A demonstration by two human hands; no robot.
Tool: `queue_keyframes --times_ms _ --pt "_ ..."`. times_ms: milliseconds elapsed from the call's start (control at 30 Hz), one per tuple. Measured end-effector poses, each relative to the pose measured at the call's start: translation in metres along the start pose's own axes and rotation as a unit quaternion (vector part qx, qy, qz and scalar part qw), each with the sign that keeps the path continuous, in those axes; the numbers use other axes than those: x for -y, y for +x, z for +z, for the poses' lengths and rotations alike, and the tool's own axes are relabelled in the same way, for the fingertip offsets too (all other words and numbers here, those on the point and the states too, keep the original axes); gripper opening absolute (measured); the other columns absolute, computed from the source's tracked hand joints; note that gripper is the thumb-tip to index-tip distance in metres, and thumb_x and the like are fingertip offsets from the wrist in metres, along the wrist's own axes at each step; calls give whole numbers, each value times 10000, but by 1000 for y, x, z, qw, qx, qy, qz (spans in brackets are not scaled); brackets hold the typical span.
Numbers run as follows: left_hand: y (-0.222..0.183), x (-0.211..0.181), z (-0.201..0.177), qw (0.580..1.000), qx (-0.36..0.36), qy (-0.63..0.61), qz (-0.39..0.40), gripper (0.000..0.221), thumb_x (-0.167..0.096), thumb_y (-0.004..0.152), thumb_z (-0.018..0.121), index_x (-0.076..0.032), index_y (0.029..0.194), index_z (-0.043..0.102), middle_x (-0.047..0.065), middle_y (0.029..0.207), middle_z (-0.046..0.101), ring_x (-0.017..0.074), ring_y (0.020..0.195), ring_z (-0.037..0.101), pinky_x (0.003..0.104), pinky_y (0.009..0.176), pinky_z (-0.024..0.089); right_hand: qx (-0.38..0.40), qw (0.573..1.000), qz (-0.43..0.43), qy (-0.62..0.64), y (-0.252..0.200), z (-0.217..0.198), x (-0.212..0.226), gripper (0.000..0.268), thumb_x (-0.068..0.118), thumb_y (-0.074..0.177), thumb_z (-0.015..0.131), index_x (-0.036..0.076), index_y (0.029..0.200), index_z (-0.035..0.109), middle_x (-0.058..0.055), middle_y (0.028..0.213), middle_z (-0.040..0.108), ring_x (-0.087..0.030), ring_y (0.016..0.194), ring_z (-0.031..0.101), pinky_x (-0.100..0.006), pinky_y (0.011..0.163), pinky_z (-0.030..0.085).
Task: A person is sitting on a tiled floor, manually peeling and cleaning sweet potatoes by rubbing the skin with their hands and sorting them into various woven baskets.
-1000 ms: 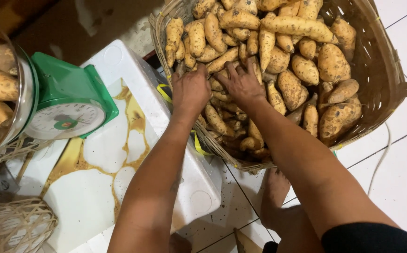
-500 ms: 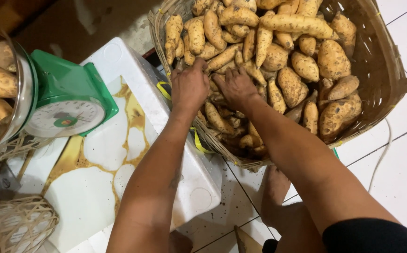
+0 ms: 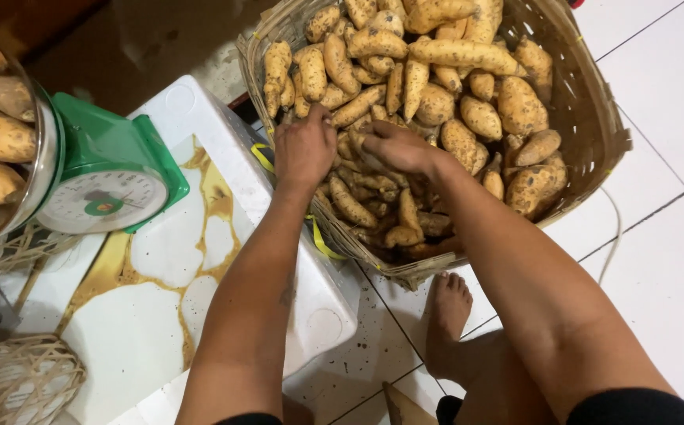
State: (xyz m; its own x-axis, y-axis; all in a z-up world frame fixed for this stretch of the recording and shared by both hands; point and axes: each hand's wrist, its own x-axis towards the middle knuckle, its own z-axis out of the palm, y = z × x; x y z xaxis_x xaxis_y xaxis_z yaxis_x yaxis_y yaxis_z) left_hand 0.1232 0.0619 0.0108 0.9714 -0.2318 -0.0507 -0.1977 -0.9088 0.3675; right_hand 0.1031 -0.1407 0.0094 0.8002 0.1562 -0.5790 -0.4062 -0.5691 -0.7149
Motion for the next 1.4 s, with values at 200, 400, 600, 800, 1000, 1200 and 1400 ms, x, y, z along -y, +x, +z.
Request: queue_keyframes --times_ms 200,400,600,800,1000,1200,1400 --pt "-12 -1 0 999 -35 -19 32 176 -288 1061 443 -186 1114 576 74 805 723 295 865 737 480 1078 388 -8 969 -56 242 -17 -21 -28 443 408 966 577 101 1277 648 -169 1028 644 -321 889 691 -447 787 595" --pt "-23 -12 10 990 -83 47 101 221 -384 1056 464 -222 1103 606 97 958 754 305 1003 717 567 1110 311 -87 944 -84 306 -109 -25 13 443 252 940 702 212 1379 656 -148 786 634 -235 655 677 -351 571 581" --pt "-93 -105 -38 880 41 -472 -5 715 -516 1095 185 39 1536 269 389 1518 332 570 1426 319 703 1157 294 -136 933 -185 278 -156 -8 40 502 168 1004 649 300 1476 539 -315 1470 455 -312 1119 603 -365 803 538" --pt "-138 -145 -46 807 60 -587 -11 865 -687 1020 138 -65 1617 78 344 1632 91 585 1484 124 763 1145 234 -230 911 -237 246 -187 14 55 458 125 939 718 157 1383 608 -142 1062 583 -261 980 594 -410 804 536" --pt "-174 -163 -88 763 36 -645 -33 780 -593 1044 301 -102 1618 107 339 1639 65 568 1487 147 739 1138 281 -297 896 -272 187 -205 16 56 261 219 910 803 206 1160 729 -87 946 739 -217 974 714 -374 800 562" --pt "-182 -131 -39 674 6 -737 -41 675 -532 1031 538 -4 1438 441 230 1057 629 285 820 686 436 684 596 -227 873 -361 235 -214 30 48 205 108 1027 677 55 1225 683 -188 993 731 -260 897 706 -413 759 605" --pt "-198 -143 -58 715 -84 -694 2 491 -450 1041 530 8 1215 558 162 714 659 184 495 627 314 437 528 -122 850 -419 293 -192 39 39 367 207 1131 374 -22 1328 584 -202 1128 725 -189 372 623 -274 303 541"
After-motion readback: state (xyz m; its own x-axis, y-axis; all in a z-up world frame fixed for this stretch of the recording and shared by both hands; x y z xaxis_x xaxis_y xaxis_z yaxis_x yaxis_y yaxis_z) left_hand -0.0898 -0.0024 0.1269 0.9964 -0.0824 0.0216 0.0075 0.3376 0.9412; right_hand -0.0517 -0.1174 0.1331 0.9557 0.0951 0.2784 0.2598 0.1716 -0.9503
